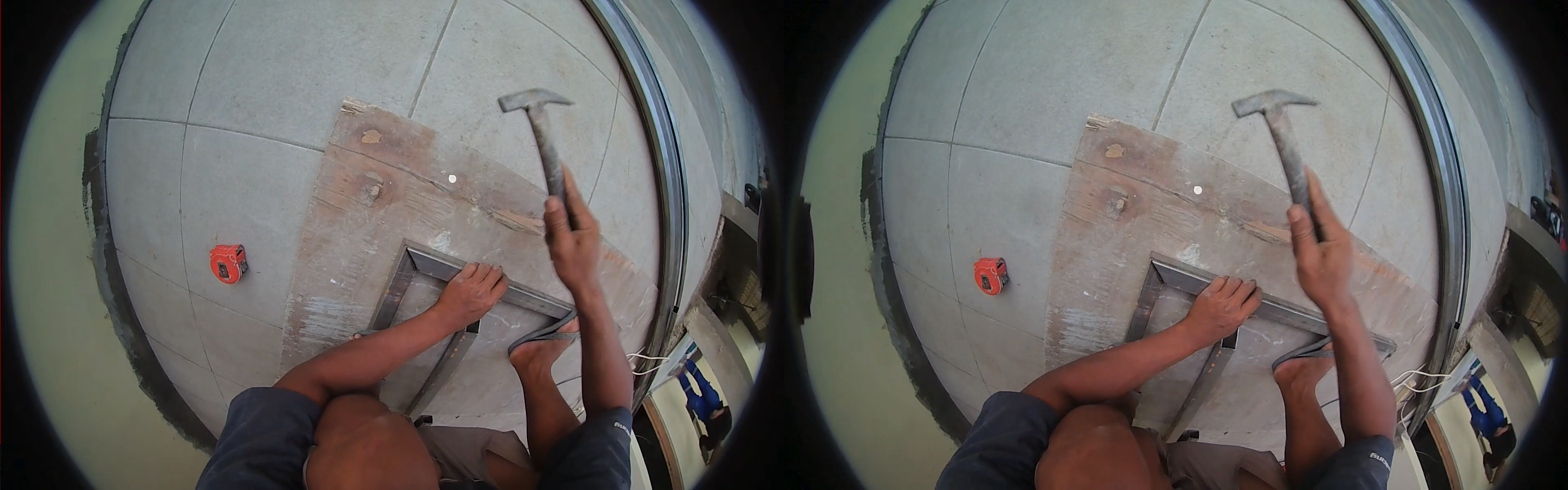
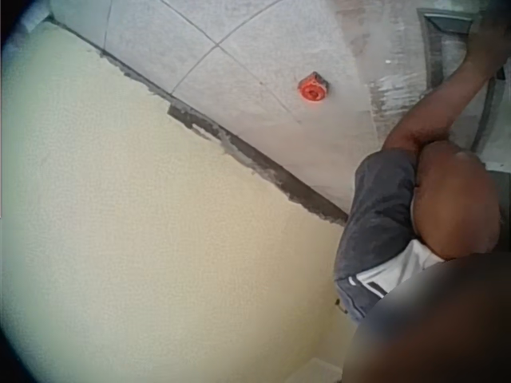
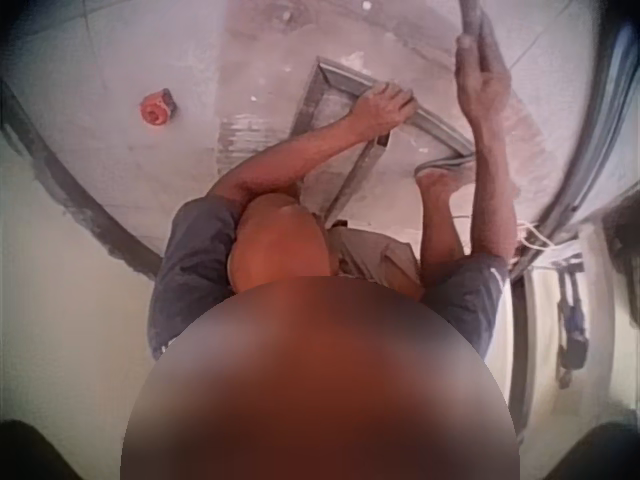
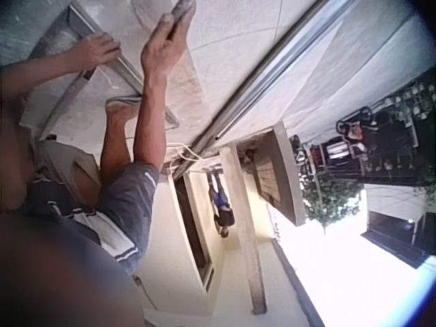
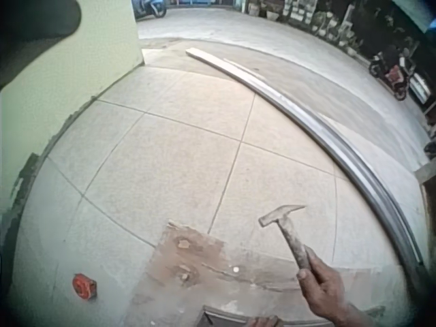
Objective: Measuring and hammering aluminum frame components to assemble a structure.
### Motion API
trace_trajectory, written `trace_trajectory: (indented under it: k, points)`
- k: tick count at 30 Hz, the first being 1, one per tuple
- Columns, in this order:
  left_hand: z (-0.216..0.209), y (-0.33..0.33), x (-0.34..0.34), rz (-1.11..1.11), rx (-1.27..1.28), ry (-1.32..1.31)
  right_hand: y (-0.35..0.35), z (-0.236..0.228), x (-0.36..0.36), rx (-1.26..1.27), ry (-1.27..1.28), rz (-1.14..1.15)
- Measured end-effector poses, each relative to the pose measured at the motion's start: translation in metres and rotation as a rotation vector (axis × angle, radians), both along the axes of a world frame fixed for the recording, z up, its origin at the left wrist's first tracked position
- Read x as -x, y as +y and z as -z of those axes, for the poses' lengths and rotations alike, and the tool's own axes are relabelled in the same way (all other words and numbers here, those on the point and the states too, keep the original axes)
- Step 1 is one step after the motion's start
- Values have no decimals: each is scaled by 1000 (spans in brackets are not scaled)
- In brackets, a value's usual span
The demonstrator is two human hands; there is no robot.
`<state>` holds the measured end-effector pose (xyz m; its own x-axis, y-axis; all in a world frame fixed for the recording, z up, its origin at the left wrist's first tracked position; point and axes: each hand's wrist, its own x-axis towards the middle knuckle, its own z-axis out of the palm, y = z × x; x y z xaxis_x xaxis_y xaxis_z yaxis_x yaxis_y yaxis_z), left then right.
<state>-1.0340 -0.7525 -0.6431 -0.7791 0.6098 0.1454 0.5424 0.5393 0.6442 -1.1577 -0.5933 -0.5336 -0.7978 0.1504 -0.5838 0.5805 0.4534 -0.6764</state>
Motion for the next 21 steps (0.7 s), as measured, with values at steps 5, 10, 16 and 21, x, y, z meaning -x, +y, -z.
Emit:
trace_trajectory:
  k: [5, 10, 16, 21]
  points:
    - [8, 0, -9, 97, 11, -20, -13, -4, 2, -122, -343, -998]
    - [0, 0, 3, 34, 39, 21, 6, 6, 5, -76, 182, -325]
    - [23, -3, -16, 185, 47, -20, -8, 5, -5, -148, -183, -912]
    - [-2, -1, 10, 94, 13, 43, 12, 13, -3, -51, 160, -558]
